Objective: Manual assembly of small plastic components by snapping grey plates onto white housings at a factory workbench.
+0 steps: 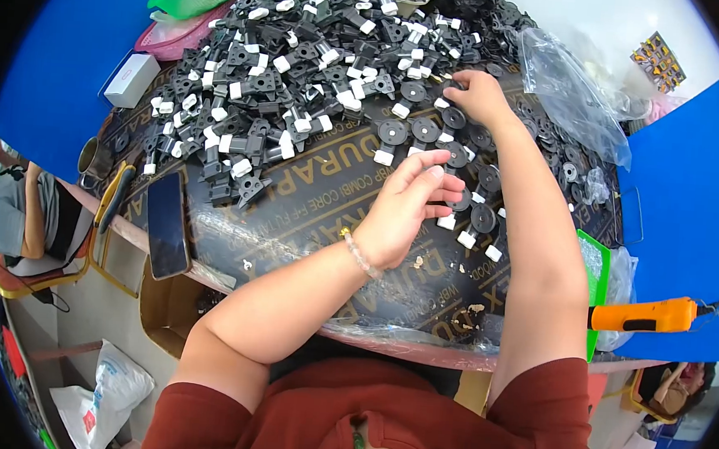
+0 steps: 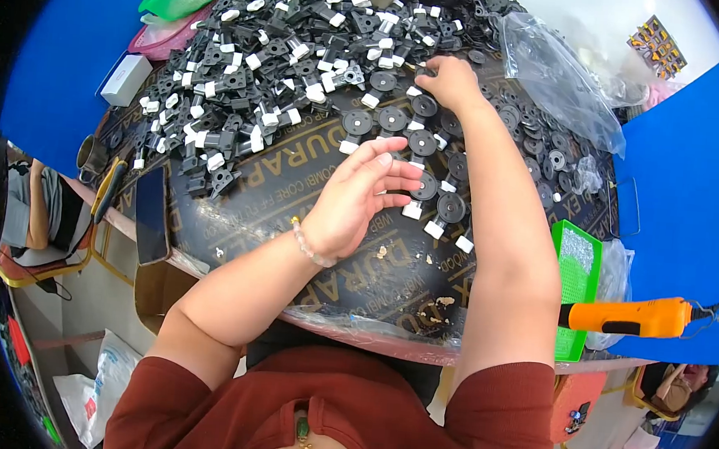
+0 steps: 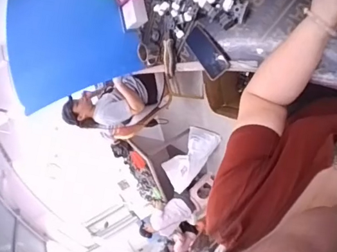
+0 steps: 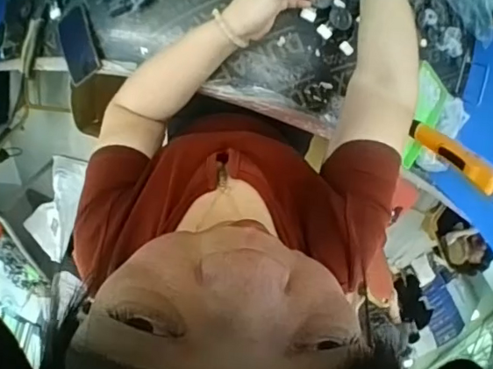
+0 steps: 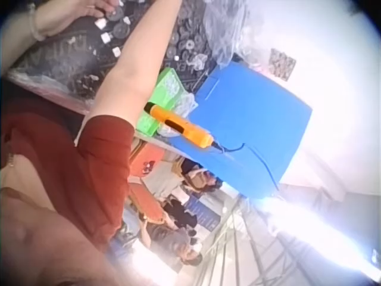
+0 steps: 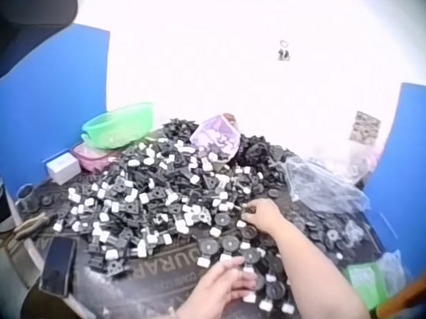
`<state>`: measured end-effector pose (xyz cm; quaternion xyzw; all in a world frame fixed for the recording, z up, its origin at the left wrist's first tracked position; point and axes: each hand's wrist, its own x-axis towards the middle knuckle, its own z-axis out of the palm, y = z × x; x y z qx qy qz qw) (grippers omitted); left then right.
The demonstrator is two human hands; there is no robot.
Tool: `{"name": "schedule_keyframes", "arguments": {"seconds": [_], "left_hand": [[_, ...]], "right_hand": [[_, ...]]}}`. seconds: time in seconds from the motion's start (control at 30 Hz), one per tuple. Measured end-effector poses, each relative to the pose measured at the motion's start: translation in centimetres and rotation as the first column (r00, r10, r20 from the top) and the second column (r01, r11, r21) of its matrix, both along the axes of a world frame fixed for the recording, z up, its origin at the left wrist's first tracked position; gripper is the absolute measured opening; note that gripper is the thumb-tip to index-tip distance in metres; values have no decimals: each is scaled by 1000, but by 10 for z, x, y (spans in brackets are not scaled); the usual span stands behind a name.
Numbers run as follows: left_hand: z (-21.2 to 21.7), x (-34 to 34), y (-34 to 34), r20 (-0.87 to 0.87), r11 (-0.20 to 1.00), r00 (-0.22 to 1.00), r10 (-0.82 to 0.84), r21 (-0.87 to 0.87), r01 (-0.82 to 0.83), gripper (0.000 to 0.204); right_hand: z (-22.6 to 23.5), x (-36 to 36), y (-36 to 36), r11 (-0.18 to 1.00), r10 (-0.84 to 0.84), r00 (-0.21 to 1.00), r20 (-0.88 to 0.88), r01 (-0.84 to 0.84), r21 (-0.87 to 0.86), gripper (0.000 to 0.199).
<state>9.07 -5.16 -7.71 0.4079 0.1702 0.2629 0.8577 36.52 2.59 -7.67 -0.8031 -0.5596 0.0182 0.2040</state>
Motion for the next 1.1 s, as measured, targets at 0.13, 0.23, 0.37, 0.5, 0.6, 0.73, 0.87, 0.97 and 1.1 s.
{"name": "schedule_keyframes", "arguments": {"seconds": [0.13, 0.23, 0.37, 0.5, 0.6, 0.73, 0.87, 0.97, 1.1], "left_hand": [[-1, -2, -1, 9, 1000, 1000, -13, 8, 13, 34], [2, -3, -4, 27, 1000, 1000, -10, 0, 10, 31], [6, -8, -9, 71, 957, 996, 43, 284, -62, 29], [5, -8, -8, 115, 919, 992, 57, 381, -97, 27], [-5, -1, -3, 131, 987, 989, 67, 138, -85, 33], [6, -5, 7, 126, 938, 970, 207, -309, -159, 41], [5, 1, 7, 282, 952, 944, 173, -293, -87, 27], [-8, 3, 0, 206, 963, 979, -3, -265, 58, 18], [2, -1, -6, 193, 965, 976, -100, -218, 142, 24]], "right_hand": [[13, -15, -2, 996, 54, 989, -137, -62, -57, 56], [23, -32, 0, 962, 162, 973, 164, -193, 193, 45], [27, -95, 12, 883, 454, 890, -30, -445, 146, 49], [15, -140, 22, 786, 602, 783, 155, -616, 60, 34], [21, -135, 17, 837, 497, 861, 113, -509, 202, 25], [70, -146, -48, 861, 378, 915, -141, -291, 418, 20], [69, -146, -135, 803, 385, 899, 211, -438, 405, 17], [67, -146, -191, 855, 375, 920, 117, -392, 340, 32], [85, -116, -260, 978, -15, 1000, 0, 15, 207, 17]]}}
